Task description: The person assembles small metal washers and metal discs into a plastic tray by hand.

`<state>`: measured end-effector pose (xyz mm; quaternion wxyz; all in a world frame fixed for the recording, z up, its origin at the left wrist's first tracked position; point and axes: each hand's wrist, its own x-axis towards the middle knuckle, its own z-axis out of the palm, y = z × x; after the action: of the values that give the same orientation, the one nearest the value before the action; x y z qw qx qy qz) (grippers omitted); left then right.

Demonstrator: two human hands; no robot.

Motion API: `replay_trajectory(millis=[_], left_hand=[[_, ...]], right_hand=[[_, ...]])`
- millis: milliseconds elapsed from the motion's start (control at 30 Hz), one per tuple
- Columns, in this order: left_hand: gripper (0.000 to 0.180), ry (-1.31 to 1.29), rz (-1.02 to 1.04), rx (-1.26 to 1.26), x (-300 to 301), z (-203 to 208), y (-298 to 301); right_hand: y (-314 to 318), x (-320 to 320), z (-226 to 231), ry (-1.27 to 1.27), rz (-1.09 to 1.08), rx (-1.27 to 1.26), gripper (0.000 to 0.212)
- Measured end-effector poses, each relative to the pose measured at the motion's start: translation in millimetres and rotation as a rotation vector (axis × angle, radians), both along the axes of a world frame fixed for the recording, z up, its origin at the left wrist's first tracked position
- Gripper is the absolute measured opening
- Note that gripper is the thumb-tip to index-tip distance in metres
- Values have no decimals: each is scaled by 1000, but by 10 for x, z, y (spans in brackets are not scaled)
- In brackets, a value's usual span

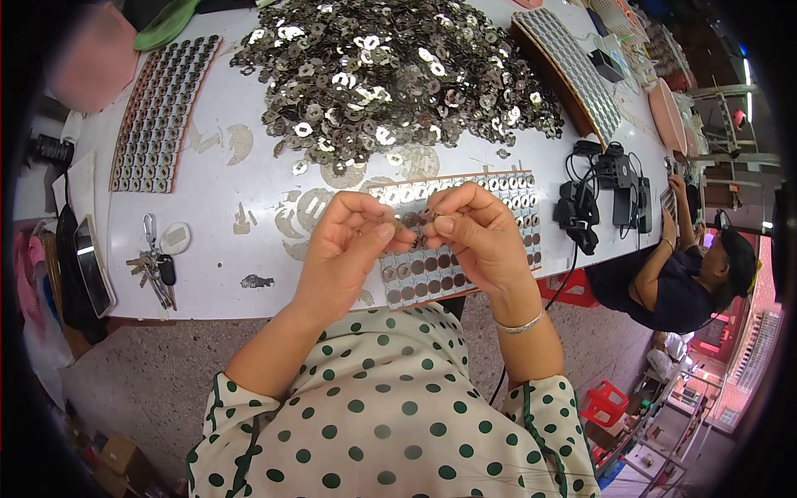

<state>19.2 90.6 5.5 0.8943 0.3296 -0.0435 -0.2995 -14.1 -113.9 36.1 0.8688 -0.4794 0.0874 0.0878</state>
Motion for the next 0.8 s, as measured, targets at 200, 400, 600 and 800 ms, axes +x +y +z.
replay_trajectory(millis=[200,400,600,800], left_hand=[[19,-191,42,139,-84,52,-49],[19,-653,41,532,-192,81,66],[29,-1501,99,779,-402,-125,164],[33,-1443,100,789,-436,-63,92]], right_hand=[[23,-171,-11,-50,23,-177,32],[-104,-318,-94,81,-31,-82,20],[-196,-537,-145,100,65,-412,24],[-43,-434,52,164,-136,376,47]])
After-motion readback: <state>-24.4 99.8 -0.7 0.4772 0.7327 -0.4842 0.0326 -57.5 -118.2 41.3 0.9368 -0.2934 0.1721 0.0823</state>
